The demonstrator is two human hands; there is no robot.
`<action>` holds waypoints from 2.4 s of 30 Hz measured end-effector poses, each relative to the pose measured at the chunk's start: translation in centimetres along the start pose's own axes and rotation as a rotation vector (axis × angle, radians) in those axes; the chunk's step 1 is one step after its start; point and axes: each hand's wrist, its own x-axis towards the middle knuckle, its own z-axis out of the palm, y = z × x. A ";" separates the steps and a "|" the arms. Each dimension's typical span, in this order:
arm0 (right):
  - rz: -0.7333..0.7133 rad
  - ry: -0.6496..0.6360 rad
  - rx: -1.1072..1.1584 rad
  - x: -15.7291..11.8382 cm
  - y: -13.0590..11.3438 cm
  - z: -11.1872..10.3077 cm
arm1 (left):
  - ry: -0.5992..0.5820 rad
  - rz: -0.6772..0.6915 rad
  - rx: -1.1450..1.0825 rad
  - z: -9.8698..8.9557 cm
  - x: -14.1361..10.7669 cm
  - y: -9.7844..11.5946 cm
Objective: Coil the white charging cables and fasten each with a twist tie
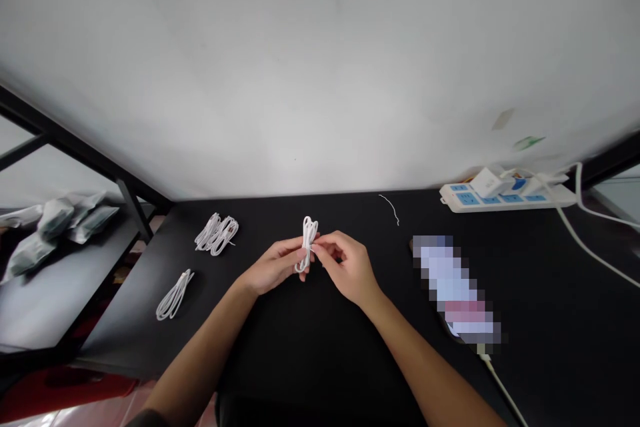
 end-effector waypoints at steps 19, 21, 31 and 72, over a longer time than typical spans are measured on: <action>-0.326 0.015 -0.399 0.0 1.1 -0.4 | 0.430 -0.029 -0.057 1.6 0.9 -1.6; -0.193 0.091 -0.263 0.1 1.0 0.0 | 0.423 0.083 0.002 1.6 1.0 -1.9; 0.370 -0.114 0.386 0.5 0.2 0.1 | 0.374 0.527 0.538 0.6 0.6 -1.3; 0.176 0.038 0.200 0.3 1.4 0.6 | 0.409 0.208 -0.159 2.3 1.0 -2.5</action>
